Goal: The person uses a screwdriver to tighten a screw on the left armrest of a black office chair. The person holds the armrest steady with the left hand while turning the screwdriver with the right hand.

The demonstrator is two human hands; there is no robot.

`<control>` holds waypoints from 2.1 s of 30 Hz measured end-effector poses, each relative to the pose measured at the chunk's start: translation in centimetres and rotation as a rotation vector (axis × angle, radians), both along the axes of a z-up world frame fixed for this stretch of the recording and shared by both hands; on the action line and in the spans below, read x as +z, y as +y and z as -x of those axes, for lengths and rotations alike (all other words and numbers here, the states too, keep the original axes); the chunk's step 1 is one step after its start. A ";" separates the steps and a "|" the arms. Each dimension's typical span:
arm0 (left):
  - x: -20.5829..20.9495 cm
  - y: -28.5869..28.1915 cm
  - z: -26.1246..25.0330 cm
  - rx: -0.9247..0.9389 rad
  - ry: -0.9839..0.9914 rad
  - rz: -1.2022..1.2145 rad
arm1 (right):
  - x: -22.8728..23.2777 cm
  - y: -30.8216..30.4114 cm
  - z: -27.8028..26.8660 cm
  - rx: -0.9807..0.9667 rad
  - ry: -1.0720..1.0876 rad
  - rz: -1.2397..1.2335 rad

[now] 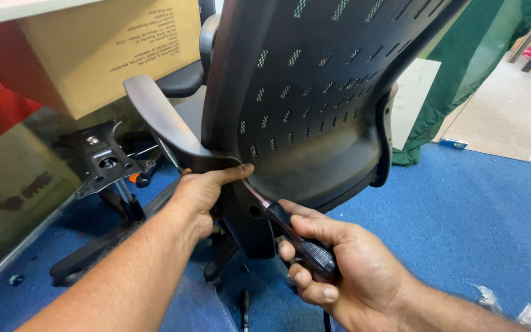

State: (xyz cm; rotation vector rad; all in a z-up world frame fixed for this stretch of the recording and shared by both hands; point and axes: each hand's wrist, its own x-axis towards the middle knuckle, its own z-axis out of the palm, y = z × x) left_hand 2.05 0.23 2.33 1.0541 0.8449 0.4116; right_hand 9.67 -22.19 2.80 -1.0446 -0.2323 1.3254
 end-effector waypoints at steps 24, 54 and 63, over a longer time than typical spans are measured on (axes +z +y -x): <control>0.1 3.9 -4.8 0.037 0.017 -0.022 | 0.0 3.8 -2.4 -0.163 -0.281 0.117; 1.0 3.1 -4.4 0.059 0.096 -0.061 | 0.7 4.1 -2.9 -0.273 -0.166 0.136; 0.9 3.0 -4.2 0.012 0.103 -0.065 | 1.6 4.6 -2.0 -0.453 -0.189 0.230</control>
